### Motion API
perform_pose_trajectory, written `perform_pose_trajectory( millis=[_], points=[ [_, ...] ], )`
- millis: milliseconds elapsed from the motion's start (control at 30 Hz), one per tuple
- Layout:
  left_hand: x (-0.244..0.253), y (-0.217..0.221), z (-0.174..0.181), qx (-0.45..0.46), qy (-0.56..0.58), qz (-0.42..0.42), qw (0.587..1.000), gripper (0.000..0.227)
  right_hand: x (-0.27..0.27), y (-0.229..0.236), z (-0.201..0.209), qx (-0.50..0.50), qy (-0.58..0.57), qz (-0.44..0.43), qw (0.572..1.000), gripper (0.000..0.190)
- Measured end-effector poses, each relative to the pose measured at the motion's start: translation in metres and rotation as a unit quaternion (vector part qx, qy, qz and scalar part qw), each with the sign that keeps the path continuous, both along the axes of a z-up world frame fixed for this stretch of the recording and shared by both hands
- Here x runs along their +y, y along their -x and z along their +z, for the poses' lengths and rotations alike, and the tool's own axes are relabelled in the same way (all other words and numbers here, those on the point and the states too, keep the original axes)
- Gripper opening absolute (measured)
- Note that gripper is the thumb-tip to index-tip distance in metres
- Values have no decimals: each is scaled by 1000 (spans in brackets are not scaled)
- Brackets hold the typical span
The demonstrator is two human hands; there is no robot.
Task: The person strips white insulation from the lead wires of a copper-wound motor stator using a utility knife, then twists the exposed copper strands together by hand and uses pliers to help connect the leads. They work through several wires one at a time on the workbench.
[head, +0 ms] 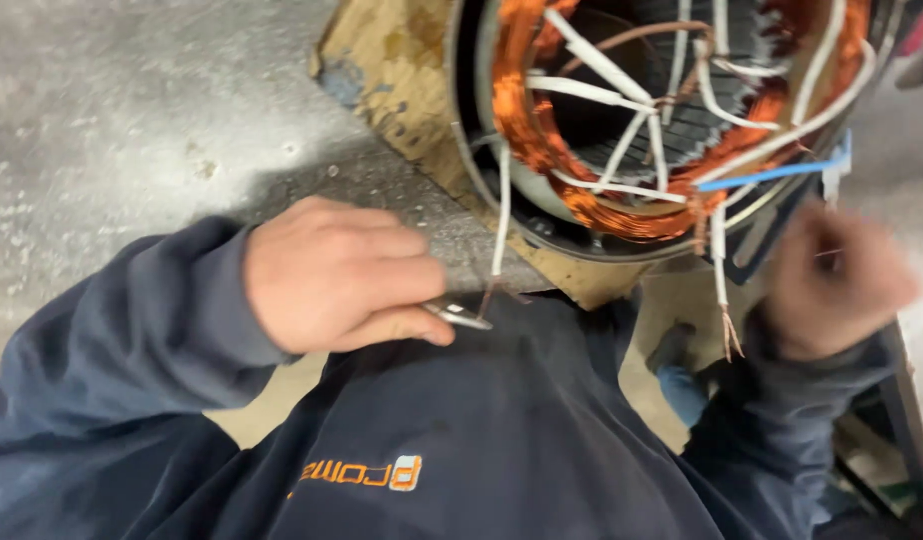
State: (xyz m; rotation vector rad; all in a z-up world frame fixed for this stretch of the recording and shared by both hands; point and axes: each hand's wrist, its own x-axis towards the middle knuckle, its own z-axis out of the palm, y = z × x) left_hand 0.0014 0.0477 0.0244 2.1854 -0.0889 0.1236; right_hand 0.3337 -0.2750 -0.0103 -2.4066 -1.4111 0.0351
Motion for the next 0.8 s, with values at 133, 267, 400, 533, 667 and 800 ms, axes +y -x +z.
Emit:
perform_pose_trajectory(
  millis=[133,267,400,533,667,800],
  points=[
    [4,-2,6,-3,-17,-30,999,39,-23,-50,-23,152,-123,-171,966,11],
    [5,-15,9,-30,-52,-26,998,43,36,-44,6,13,19,-40,999,29],
    [6,-18,9,-33,-59,-26,997,43,52,-33,4,-87,13,33,996,45],
    [9,-15,7,-42,-66,-20,997,42,38,-36,-5,18,42,-51,998,32],
    [7,-9,8,-58,-88,-1,994,42,26,-50,-21,28,22,-46,998,26],
    [8,-2,0,-97,-83,0,992,42,-35,-69,-62,-28,6,-50,998,10]
  ],
)
